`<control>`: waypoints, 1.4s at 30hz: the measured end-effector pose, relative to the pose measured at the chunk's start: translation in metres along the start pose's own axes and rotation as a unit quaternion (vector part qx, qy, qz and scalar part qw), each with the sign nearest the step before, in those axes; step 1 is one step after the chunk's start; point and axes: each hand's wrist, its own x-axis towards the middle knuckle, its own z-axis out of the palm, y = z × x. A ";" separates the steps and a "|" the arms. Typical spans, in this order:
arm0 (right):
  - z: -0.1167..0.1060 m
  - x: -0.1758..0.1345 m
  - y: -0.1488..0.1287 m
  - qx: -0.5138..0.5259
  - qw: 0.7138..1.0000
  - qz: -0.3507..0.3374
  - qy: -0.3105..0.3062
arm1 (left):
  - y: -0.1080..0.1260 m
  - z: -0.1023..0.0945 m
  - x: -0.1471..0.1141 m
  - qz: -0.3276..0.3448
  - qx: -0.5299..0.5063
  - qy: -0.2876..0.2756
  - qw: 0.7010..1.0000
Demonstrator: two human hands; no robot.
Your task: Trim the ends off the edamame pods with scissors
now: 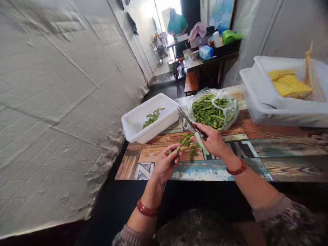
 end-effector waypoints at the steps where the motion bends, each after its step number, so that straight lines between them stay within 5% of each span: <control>1: 0.001 -0.007 -0.005 0.001 1.000 0.007 -0.020 | 0.000 -0.002 -0.001 0.005 -0.009 0.008 1.000; 7: 0.016 -0.056 -0.022 -0.017 0.994 0.061 -0.091 | -0.003 -0.013 -0.004 0.032 -0.020 0.032 0.999; 14: 0.025 -0.098 -0.016 -0.091 0.990 0.084 -0.061 | -0.019 -0.023 -0.002 0.042 -0.058 0.029 0.997; 19: 0.024 -0.101 -0.015 -0.111 0.990 0.078 -0.027 | -0.028 -0.021 0.006 0.039 -0.089 0.014 0.995; 26: 0.027 -0.099 -0.014 -0.133 0.983 0.072 -0.106 | -0.036 -0.025 0.012 0.016 -0.128 -0.012 0.992; 42: 0.025 -0.096 -0.013 -0.149 0.976 0.052 -0.151 | -0.045 -0.024 0.007 0.052 -0.065 0.003 0.997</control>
